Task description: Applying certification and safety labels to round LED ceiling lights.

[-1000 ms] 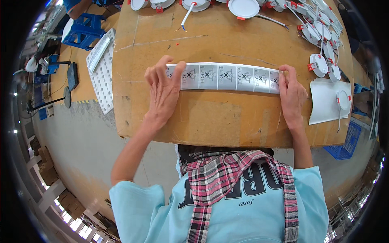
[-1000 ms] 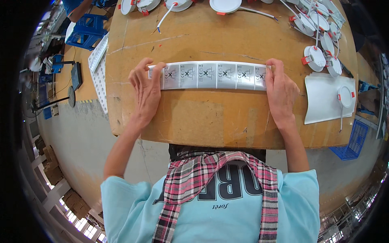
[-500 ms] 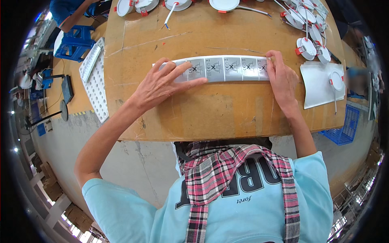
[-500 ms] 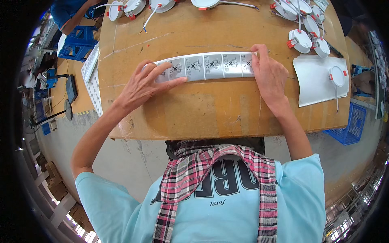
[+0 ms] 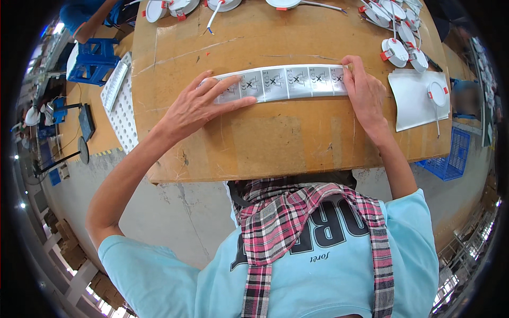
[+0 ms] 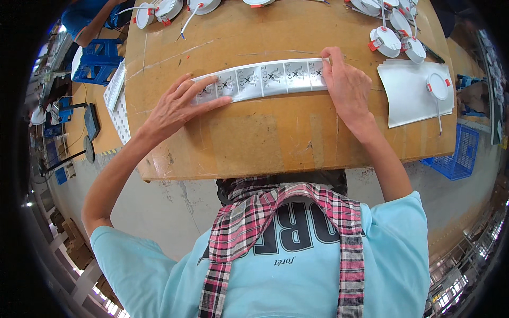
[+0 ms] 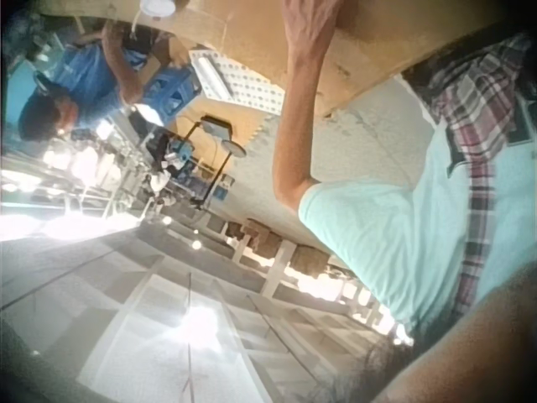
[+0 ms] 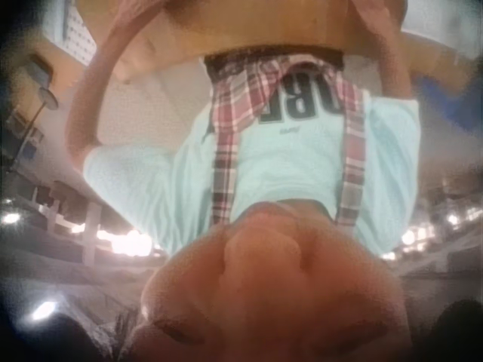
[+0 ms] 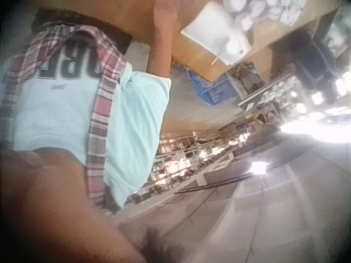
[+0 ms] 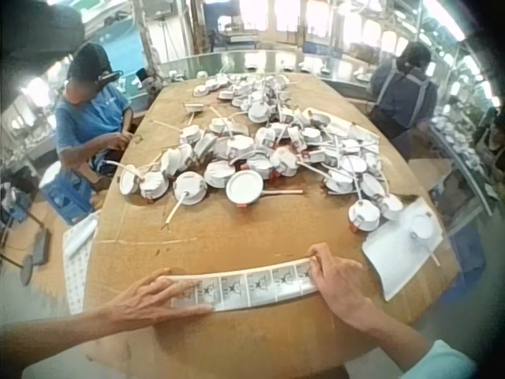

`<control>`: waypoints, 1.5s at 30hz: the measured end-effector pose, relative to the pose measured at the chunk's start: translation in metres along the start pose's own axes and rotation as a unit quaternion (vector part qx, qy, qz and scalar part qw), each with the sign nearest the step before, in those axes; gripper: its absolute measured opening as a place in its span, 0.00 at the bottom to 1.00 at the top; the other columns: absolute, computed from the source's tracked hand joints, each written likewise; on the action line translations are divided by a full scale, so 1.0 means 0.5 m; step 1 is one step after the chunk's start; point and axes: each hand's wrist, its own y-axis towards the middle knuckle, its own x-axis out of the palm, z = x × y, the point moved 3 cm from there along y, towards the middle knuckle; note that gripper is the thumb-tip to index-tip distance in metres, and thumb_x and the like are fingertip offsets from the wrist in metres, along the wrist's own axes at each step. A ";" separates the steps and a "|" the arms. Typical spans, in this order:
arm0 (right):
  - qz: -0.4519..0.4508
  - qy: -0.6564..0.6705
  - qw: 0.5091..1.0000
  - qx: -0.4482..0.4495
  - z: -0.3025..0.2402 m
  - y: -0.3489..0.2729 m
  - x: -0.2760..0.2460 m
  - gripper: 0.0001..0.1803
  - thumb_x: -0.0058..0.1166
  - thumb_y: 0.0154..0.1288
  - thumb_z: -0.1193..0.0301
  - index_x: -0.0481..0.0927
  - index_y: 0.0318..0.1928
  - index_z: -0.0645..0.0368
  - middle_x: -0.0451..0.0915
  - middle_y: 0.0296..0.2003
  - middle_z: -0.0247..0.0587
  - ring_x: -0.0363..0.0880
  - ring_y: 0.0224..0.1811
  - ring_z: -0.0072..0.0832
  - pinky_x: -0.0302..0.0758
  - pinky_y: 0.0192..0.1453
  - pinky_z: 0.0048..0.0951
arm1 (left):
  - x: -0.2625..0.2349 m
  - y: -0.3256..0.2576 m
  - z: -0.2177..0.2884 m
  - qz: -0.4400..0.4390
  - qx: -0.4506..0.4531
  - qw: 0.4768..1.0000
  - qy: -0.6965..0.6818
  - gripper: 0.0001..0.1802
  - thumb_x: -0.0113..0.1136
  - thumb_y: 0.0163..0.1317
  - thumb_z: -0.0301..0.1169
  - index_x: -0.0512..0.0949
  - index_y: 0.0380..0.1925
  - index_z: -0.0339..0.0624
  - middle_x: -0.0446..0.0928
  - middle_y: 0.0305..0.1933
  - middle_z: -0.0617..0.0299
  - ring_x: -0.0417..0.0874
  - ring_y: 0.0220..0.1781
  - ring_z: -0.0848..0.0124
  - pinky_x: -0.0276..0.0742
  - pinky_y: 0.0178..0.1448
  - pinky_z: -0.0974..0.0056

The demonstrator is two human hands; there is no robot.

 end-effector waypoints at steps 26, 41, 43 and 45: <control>-0.079 0.082 0.926 -0.359 -0.247 -0.067 0.038 0.34 0.64 0.52 0.63 0.71 0.58 0.65 0.70 0.56 0.42 0.64 0.63 0.35 0.59 0.71 0.40 | 0.013 -0.021 0.002 0.029 -0.016 0.998 -0.059 0.35 0.50 0.58 0.28 0.65 0.66 0.77 0.61 0.69 0.62 0.63 0.70 0.61 0.61 0.74 0.57; -0.135 0.016 0.908 -0.396 -0.088 -0.055 -0.015 0.31 0.60 0.57 0.66 0.72 0.63 0.55 0.66 0.66 0.30 0.60 0.71 0.26 0.55 0.74 0.37 | 0.001 -0.016 0.007 -0.001 -0.026 0.998 -0.057 0.36 0.51 0.57 0.25 0.67 0.64 0.76 0.62 0.70 0.61 0.64 0.70 0.60 0.62 0.74 0.56; -0.138 0.010 0.913 -0.384 -0.057 -0.061 -0.027 0.31 0.60 0.58 0.67 0.71 0.63 0.54 0.66 0.67 0.29 0.60 0.71 0.26 0.55 0.74 0.37 | 0.000 -0.014 0.009 -0.006 -0.027 0.998 -0.056 0.36 0.51 0.57 0.24 0.67 0.65 0.77 0.61 0.70 0.61 0.63 0.71 0.61 0.61 0.75 0.56; -0.128 0.000 0.924 -0.361 -0.020 -0.066 -0.041 0.30 0.60 0.58 0.69 0.71 0.63 0.54 0.67 0.66 0.29 0.61 0.71 0.27 0.56 0.74 0.38 | -0.002 -0.011 0.011 -0.009 -0.027 0.998 -0.055 0.37 0.52 0.57 0.24 0.67 0.65 0.77 0.61 0.70 0.61 0.63 0.71 0.61 0.60 0.75 0.56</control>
